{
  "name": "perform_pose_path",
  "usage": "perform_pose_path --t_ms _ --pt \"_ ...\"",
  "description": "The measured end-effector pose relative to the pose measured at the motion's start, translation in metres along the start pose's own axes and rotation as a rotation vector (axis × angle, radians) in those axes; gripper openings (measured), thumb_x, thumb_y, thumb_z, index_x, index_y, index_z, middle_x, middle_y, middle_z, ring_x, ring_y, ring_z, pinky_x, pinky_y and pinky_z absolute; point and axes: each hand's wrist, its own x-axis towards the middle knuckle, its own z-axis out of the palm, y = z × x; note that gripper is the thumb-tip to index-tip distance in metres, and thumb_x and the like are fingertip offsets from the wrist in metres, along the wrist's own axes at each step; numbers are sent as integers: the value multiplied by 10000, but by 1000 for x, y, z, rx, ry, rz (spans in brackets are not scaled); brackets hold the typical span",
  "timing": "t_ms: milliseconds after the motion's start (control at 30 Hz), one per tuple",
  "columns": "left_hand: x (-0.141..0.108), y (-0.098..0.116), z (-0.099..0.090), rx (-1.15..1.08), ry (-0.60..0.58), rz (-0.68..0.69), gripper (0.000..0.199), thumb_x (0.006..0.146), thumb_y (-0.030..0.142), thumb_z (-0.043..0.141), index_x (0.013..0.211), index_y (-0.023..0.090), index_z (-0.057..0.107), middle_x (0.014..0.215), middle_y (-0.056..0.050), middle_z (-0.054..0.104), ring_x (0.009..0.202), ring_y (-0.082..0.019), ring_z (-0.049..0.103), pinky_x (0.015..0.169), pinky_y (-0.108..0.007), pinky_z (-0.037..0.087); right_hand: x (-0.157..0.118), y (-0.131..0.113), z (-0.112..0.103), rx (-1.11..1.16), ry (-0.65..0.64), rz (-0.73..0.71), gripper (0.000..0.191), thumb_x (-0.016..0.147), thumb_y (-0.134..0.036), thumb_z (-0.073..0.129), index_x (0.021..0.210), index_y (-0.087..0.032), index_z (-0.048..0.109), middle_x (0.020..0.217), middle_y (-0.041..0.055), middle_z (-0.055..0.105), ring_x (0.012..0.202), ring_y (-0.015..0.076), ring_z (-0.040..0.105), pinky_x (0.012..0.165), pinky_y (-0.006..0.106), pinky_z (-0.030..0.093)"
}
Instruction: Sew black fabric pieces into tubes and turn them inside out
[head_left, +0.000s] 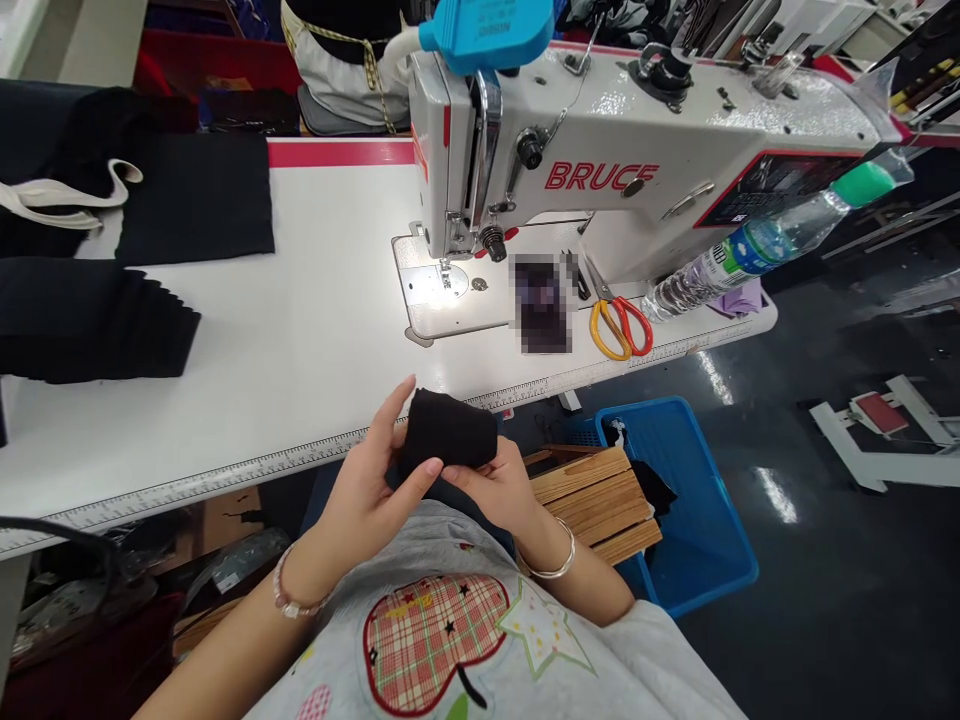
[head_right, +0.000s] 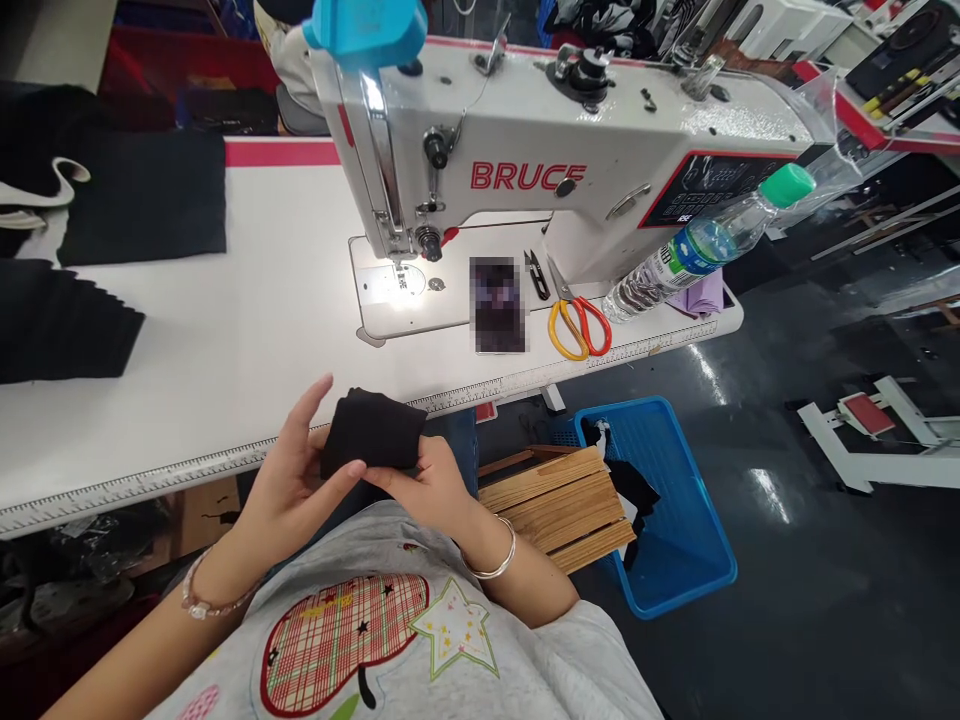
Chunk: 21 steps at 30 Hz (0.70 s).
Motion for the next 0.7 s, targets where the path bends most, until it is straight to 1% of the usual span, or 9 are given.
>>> perform_pose_path --t_ms 100,200,267,300,367,433,500,567,700 --pt "2 5 -3 -45 18 -4 777 899 280 591 1527 254 134 882 -22 669 738 -144 609 724 -285 509 0 1 -2 -51 -54 3 353 785 -389 748 1103 -237 737 1057 20 748 1037 234 675 948 357 535" --pt "9 9 -17 -69 -33 -19 496 932 282 503 1409 202 389 639 35 555 578 -116 516 592 -238 469 -1 5 -5 54 -121 33 384 758 -420 765 1076 -207 737 973 28 756 943 211 690 861 336 562" --pt "14 9 -30 -11 -53 4 360 913 261 498 1265 203 546 615 37 497 562 -111 481 560 -227 454 -1 8 -9 141 -156 44 374 727 -436 787 1001 -186 746 896 29 756 853 193 694 787 316 572" --pt "16 7 -35 37 -64 21 344 886 248 527 1224 208 583 682 14 533 616 -120 514 598 -239 481 -2 10 -11 174 -158 43 363 708 -446 799 949 -179 749 860 29 753 810 187 691 753 309 572" --pt "18 5 -43 113 -133 46 394 824 225 595 1217 222 608 934 -62 617 828 -169 601 748 -294 538 -2 11 -15 208 -148 36 331 681 -454 814 854 -181 746 805 23 744 746 179 680 709 305 568" --pt "19 2 -45 123 -251 73 471 781 210 640 1249 240 600 1180 -116 603 1057 -235 603 891 -349 538 -1 10 -19 206 -136 30 275 676 -428 821 799 -195 745 774 12 737 710 168 669 687 294 560" --pt "18 0 -40 89 -310 99 495 773 181 642 1261 252 590 1265 -122 587 1162 -259 578 952 -361 522 0 6 -21 190 -124 25 241 669 -403 826 785 -205 752 762 6 736 700 166 666 691 291 557" --pt "17 -3 -33 42 -259 92 424 790 148 609 1202 247 614 1186 -102 635 1105 -235 614 928 -337 533 0 3 -22 180 -114 29 256 645 -425 835 747 -206 751 742 10 734 689 174 666 689 300 560" --pt "16 -9 -19 -17 -39 -15 185 774 106 578 907 208 658 877 -28 673 832 -160 649 768 -266 546 -1 0 -24 163 -154 9 277 596 -458 858 650 -216 735 684 15 717 649 179 653 668 308 558"
